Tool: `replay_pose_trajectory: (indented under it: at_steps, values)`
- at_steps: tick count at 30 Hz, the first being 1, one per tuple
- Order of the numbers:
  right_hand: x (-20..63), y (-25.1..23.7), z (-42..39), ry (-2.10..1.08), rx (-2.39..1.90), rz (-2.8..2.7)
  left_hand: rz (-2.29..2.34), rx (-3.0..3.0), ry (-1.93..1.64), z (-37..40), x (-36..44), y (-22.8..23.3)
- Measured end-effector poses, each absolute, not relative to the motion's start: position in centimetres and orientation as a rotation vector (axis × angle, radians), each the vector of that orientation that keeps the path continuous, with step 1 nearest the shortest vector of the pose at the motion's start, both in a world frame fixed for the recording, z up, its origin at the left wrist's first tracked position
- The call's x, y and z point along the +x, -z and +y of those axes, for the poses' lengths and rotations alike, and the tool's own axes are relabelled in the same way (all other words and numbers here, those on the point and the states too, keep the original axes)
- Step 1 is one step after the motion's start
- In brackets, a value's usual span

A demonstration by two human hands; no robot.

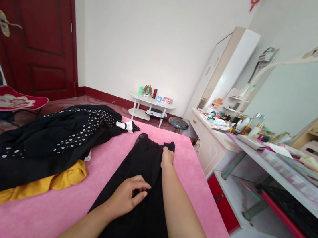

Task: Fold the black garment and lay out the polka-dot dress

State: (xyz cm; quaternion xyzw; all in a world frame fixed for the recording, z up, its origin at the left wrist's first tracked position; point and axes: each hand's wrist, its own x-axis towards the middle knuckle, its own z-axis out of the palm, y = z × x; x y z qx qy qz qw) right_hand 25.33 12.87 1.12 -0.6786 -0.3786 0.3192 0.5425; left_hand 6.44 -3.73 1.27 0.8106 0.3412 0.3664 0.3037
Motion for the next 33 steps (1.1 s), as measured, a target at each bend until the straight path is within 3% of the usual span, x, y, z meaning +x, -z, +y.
replay_pose_trajectory:
  at_steps: [5,9,20,28,33]
  values:
    - [26.7,0.1,11.4,-0.827,-1.634,-0.778,0.839,2.177,-1.041,-3.6,6.7,-0.3]
    - [27.3,0.3,11.5,-0.788,-1.591,-0.857,1.008,2.311,-0.820,-3.6,6.9,0.2]
    - [29.1,0.0,14.9,-0.347,-1.525,-1.098,0.916,2.467,-0.462,-4.3,6.9,-1.0]
    - [29.1,1.7,14.3,-0.575,-1.528,-1.212,0.912,2.417,-0.525,-4.2,6.9,-1.4]
    - [28.6,0.6,7.8,-0.638,-1.451,-1.442,0.919,2.272,-0.732,-3.6,7.0,-0.4]
